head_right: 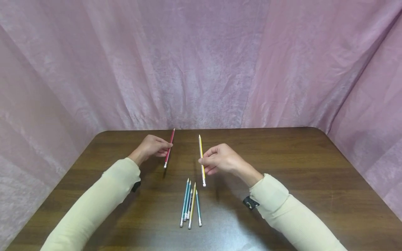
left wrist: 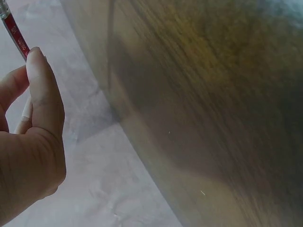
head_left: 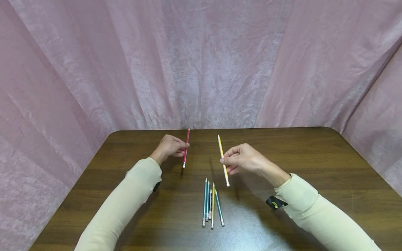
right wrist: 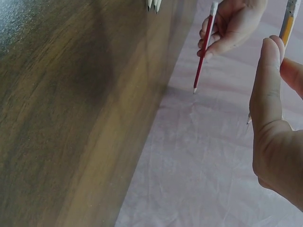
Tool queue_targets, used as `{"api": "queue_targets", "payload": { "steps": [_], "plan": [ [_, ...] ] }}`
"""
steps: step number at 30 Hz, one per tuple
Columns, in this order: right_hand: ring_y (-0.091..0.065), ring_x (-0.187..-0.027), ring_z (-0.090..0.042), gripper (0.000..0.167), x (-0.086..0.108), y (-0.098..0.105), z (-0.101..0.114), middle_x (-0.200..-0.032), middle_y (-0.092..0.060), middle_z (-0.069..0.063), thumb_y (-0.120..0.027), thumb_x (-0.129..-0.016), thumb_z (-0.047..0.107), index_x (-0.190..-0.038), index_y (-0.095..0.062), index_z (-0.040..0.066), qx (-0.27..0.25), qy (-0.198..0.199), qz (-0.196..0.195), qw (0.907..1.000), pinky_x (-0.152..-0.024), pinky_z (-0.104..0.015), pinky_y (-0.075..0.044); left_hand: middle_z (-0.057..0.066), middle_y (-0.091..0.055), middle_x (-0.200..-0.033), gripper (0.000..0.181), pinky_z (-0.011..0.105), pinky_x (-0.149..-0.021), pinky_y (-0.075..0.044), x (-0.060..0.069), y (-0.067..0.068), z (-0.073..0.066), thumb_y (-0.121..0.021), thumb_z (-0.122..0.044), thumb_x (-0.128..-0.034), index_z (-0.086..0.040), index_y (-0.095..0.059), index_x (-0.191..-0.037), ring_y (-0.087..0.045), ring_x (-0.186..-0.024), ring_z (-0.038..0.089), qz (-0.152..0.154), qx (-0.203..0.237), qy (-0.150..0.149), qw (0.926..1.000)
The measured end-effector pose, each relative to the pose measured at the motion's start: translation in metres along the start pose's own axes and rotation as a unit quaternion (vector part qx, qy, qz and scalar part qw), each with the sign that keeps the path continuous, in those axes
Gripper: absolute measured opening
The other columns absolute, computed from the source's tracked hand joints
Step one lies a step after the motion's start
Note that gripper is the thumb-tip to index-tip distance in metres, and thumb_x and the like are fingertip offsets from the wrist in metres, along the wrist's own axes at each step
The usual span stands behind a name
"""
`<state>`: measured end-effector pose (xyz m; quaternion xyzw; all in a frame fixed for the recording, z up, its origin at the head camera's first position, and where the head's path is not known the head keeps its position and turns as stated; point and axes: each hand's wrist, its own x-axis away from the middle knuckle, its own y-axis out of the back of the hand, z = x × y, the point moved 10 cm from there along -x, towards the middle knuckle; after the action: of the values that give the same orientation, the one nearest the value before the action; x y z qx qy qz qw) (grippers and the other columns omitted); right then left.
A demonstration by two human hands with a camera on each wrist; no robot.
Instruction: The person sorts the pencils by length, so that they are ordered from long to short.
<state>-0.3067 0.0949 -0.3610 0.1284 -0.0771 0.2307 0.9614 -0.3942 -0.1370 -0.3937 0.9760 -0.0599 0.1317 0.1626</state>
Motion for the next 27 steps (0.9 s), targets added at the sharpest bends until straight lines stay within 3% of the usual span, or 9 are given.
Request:
{"api": "queue_targets", "payload": {
  "steps": [16, 27],
  "plan": [
    [-0.068, -0.064, -0.015, 0.018, -0.002, 0.001, 0.002, -0.074, -0.069, -0.007, -0.071, -0.092, 0.006, -0.098, -0.062, -0.009, 0.012, -0.002, 0.002, 0.9999, -0.071, -0.042, -0.063, 0.006, -0.065, -0.063, 0.014, 0.02, -0.05, -0.058, -0.023, 0.001, 0.014, -0.072, 0.0, -0.09, 0.01, -0.066, -0.098, -0.061, -0.047, 0.007, -0.016, 0.024, 0.039, 0.9988],
    [-0.067, -0.064, -0.015, 0.019, -0.004, -0.003, 0.003, -0.074, -0.07, -0.007, -0.071, -0.091, 0.005, -0.099, -0.062, -0.009, 0.012, -0.003, 0.01, 0.9999, -0.069, -0.038, -0.064, 0.004, -0.064, -0.062, 0.008, 0.02, -0.05, -0.057, -0.029, 0.013, 0.022, -0.071, 0.0, -0.0899, 0.004, -0.065, -0.09, -0.059, -0.046, 0.007, -0.036, -0.011, 0.07, 0.9969]
  ]
}}
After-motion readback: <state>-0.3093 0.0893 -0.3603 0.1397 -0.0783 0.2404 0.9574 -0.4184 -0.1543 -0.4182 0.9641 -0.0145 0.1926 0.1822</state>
